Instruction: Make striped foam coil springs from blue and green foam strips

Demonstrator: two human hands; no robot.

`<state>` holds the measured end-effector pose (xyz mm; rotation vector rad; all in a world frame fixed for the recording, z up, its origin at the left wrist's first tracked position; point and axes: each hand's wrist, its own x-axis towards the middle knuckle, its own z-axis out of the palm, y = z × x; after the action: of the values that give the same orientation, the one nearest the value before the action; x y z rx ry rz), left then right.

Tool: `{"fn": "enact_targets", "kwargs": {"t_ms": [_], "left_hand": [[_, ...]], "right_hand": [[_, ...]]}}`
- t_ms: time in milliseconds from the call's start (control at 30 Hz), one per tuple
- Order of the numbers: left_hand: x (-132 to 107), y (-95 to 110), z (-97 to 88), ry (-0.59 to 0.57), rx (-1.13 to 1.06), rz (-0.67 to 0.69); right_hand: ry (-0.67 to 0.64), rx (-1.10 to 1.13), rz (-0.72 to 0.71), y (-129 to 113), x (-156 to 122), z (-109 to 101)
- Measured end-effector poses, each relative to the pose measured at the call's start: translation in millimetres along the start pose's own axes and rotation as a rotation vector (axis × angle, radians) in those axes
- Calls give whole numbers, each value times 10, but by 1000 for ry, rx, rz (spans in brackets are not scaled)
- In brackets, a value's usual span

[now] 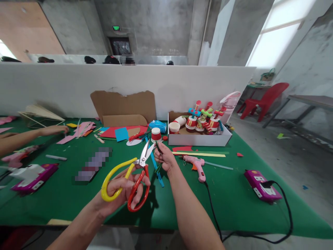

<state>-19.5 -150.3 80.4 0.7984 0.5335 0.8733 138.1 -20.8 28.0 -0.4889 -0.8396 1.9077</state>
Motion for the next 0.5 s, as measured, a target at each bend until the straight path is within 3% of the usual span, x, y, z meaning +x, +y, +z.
{"fn": "enact_targets", "kwargs": {"t_ms": [500], "left_hand": [[1, -54, -44, -51, 15, -33]], "right_hand": [[21, 0, 16, -5, 8, 20]]}}
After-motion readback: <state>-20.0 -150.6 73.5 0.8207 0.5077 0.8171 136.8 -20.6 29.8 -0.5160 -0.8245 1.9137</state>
